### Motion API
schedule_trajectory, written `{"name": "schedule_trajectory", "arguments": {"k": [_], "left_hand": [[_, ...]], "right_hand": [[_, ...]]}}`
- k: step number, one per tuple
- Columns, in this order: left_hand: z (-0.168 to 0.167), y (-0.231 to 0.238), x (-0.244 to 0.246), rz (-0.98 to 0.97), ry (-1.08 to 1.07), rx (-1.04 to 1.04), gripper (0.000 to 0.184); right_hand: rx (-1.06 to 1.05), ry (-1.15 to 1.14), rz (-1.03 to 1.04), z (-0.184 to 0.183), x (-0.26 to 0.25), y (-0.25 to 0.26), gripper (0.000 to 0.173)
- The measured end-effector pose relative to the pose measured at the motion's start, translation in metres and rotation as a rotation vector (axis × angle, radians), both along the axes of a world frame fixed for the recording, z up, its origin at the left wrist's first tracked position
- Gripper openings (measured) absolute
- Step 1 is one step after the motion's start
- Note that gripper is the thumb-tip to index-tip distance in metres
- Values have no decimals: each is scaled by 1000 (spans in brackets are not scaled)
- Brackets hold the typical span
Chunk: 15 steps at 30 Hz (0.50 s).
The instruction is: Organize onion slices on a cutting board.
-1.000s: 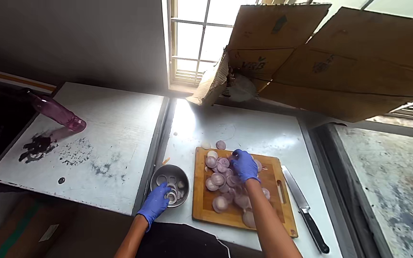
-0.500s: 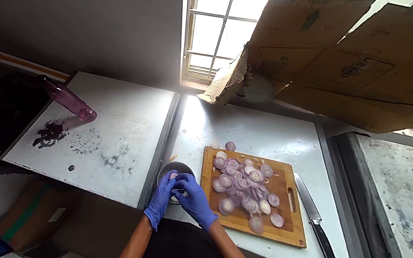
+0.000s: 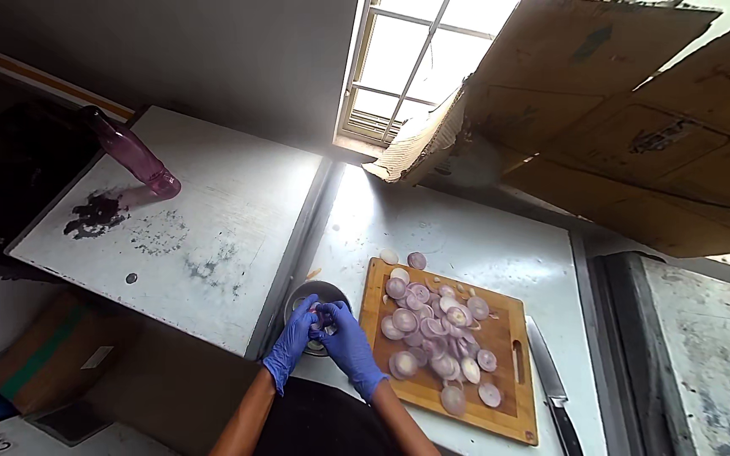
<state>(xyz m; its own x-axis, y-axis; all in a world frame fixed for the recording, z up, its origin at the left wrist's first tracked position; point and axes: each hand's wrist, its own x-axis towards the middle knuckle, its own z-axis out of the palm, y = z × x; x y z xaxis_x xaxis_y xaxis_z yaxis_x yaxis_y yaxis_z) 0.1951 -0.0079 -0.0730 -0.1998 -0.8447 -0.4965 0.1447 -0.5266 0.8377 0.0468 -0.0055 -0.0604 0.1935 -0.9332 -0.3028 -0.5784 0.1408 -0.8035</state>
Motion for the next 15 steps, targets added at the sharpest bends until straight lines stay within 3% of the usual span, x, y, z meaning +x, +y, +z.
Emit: {"name": "schedule_trajectory", "arguments": {"k": [3, 6, 8, 12, 15], "left_hand": [[-1, 0, 2, -33, 1, -13, 53], [2, 0, 2, -22, -12, 42, 50], [5, 2, 2, -21, -39, 73, 48], [14, 0, 2, 82, -254, 150, 36], [17, -5, 7, -8, -230, 198, 38]], "right_hand": [[-49, 29, -7, -2, 1, 1, 37], [-155, 227, -24, 0, 3, 3, 23], [-104, 284, -101, 2, 2, 2, 23], [-225, 83, -285, -14, -8, 0, 15], [-357, -198, -184, -19, -10, 2, 9]]}}
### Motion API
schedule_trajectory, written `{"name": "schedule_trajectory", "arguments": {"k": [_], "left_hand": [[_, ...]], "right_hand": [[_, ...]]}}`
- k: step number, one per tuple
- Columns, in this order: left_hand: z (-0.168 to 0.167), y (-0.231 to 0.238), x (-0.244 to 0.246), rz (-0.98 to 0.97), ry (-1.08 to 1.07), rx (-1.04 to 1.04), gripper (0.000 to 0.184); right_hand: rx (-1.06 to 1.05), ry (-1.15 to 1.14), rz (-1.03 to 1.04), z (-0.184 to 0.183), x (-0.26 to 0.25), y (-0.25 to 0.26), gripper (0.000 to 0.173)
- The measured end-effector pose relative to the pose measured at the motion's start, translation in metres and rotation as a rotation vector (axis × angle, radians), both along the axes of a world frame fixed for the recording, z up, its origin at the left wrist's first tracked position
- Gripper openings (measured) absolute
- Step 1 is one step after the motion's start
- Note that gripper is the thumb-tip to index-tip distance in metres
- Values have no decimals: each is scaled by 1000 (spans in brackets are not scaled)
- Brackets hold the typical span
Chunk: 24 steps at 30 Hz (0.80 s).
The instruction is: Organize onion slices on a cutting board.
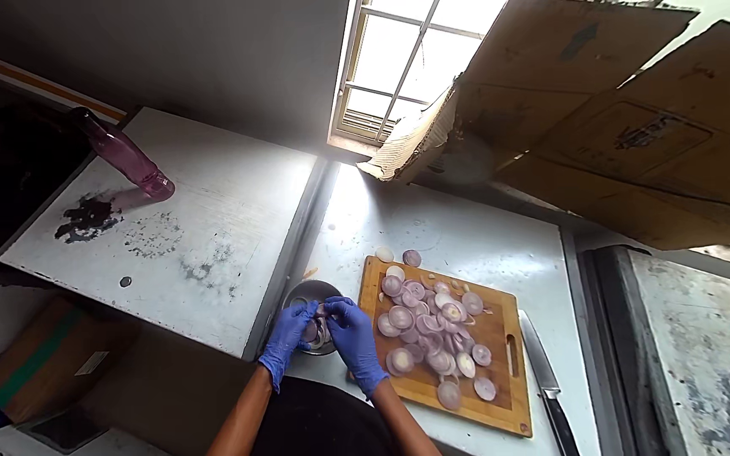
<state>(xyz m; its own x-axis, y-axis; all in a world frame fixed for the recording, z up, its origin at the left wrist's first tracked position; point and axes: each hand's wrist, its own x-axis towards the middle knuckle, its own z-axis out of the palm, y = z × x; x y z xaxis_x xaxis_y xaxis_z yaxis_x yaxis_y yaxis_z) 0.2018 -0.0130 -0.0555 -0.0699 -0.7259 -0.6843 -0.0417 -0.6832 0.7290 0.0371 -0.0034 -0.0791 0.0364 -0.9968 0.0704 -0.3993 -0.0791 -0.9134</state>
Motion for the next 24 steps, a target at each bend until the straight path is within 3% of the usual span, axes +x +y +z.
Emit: {"name": "schedule_trajectory", "arguments": {"k": [2, 5, 7, 8, 12, 17, 21, 24], "left_hand": [[-6, 0, 0, -9, 29, -59, 27], [-10, 1, 1, 21, 37, -143, 17], [-10, 2, 0, -41, -20, -217, 16], [-11, 3, -1, -86, -88, -261, 16], [-9, 8, -12, -182, -395, -326, 21], [-8, 8, -20, -122, -364, -310, 19], [-8, 4, -15, -127, -510, -286, 16], [-10, 4, -13, -124, -544, -275, 14]], "right_hand": [[25, -73, 79, 1, 2, 2, 10], [122, -145, -26, 6, 6, 4, 11], [225, -92, -100, 6, 5, 2, 31], [302, -62, -110, 7, 4, -1, 33], [475, 65, -103, 10, 5, -8, 13], [477, -5, -146, 0, 7, -9, 12], [581, -136, -51, 5, 6, -8, 12], [544, 38, -26, 10, 7, -8, 7]]}}
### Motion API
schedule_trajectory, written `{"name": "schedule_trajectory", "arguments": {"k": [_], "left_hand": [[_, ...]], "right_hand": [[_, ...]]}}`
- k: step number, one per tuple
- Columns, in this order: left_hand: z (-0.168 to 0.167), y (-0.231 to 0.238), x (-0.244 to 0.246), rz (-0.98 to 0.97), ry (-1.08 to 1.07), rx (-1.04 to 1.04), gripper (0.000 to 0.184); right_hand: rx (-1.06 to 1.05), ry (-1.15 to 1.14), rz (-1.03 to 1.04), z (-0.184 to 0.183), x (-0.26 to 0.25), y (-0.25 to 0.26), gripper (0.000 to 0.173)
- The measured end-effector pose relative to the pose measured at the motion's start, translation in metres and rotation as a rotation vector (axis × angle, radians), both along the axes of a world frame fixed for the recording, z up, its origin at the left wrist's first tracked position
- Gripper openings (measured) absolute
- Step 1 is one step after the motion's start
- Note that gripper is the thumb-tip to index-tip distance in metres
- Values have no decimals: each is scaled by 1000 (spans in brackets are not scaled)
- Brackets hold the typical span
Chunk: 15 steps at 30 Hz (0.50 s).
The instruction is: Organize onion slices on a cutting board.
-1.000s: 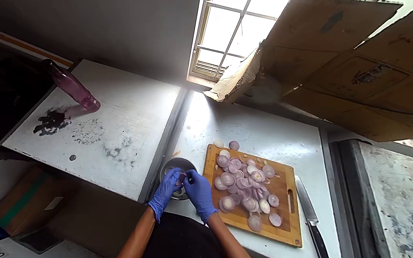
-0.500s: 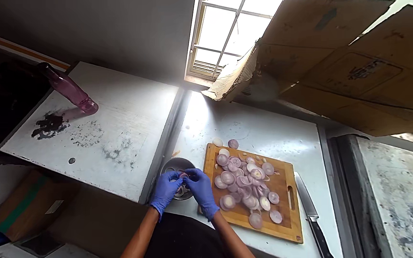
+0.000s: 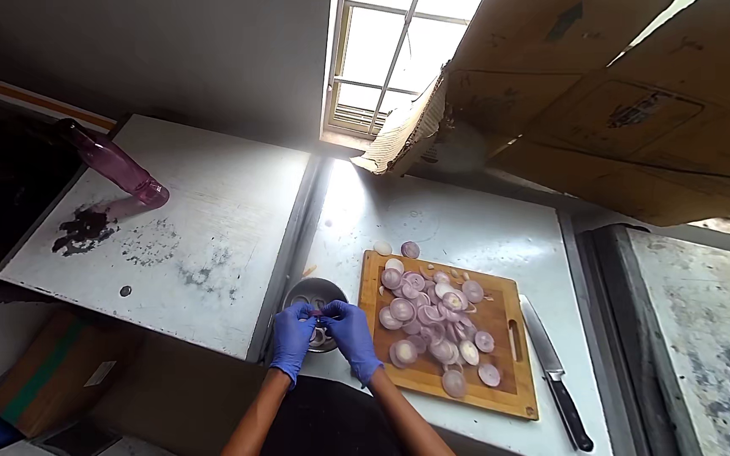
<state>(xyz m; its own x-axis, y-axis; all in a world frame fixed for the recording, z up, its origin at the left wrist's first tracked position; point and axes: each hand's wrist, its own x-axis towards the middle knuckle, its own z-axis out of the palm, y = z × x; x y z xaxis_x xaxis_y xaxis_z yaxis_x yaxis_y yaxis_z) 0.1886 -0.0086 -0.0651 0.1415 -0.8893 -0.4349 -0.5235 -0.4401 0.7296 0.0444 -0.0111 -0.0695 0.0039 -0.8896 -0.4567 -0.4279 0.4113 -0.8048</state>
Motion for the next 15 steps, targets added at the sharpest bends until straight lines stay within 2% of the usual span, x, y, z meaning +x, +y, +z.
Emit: {"name": "schedule_trajectory", "arguments": {"k": [3, 8, 9, 11, 12, 15], "left_hand": [[0, 0, 1, 29, 69, 7, 16], [-9, 2, 1, 107, 231, 39, 19], [-12, 3, 1, 135, 299, 32, 19], [-12, 5, 4, 177, 417, 36, 15], [-10, 6, 8, 179, 445, 39, 14], [1, 10, 19, 162, 480, 45, 34]], "right_hand": [[-43, 150, -8, -4, 1, -3, 2], [-11, 245, 1, -3, 6, -6, 11], [3, 232, 21, -4, 6, -7, 14], [47, 222, 113, 0, 2, -8, 35], [64, 256, 161, 5, 0, -8, 39], [34, 373, 159, 18, -5, -2, 29]]}}
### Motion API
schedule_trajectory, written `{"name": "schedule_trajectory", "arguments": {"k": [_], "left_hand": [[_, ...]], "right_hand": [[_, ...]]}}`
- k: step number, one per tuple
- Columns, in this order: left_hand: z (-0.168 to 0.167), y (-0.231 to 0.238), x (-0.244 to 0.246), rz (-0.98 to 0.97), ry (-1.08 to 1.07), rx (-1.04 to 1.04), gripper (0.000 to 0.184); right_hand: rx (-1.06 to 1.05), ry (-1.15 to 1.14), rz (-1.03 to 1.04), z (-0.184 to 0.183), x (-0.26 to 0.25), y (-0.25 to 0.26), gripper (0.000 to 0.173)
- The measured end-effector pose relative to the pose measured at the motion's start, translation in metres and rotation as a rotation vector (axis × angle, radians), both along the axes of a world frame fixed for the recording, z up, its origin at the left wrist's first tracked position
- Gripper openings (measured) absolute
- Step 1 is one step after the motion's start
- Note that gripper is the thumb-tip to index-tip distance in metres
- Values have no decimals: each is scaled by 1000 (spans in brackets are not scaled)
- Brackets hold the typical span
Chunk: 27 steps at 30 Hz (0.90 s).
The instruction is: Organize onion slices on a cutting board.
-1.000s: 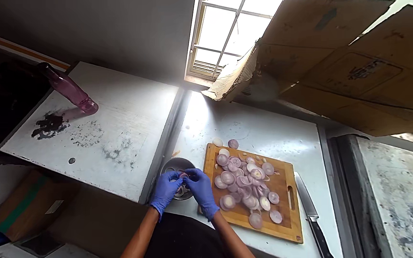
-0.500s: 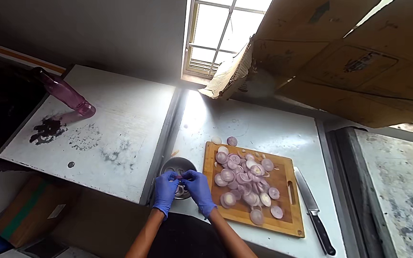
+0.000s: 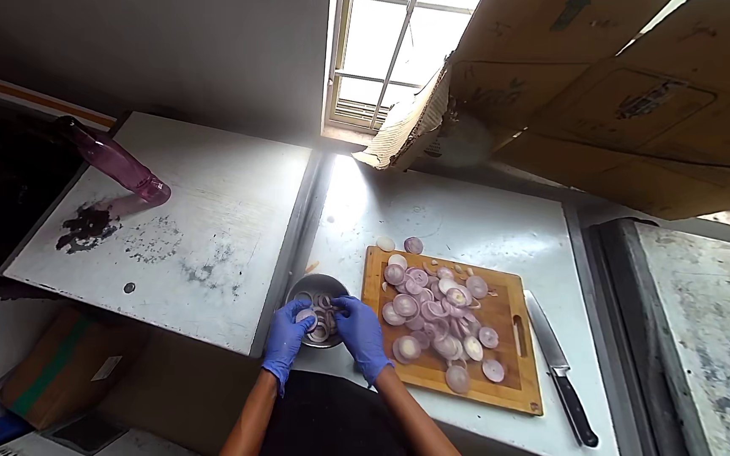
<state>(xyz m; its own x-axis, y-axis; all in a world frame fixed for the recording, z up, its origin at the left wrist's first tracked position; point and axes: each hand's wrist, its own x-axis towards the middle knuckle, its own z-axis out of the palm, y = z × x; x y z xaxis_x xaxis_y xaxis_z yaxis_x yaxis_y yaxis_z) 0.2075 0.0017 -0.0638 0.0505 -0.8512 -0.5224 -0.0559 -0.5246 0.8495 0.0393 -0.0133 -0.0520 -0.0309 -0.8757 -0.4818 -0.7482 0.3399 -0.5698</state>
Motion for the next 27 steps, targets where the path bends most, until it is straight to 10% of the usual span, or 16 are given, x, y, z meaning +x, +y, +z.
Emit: {"name": "schedule_trajectory", "arguments": {"k": [7, 13, 18, 27], "left_hand": [[1, 3, -7, 13, 33, -76, 23], [11, 4, -12, 143, 264, 89, 31], [10, -1, -9, 120, 163, 32, 22], [10, 3, -17, 44, -20, -27, 13]], "right_hand": [[65, -590, -239, -12, 8, 11, 19], [-603, -397, 133, -29, 0, 15, 12], [-269, -527, -167, -16, 5, 12, 30], [-67, -440, -224, -10, 0, 4, 8]]}}
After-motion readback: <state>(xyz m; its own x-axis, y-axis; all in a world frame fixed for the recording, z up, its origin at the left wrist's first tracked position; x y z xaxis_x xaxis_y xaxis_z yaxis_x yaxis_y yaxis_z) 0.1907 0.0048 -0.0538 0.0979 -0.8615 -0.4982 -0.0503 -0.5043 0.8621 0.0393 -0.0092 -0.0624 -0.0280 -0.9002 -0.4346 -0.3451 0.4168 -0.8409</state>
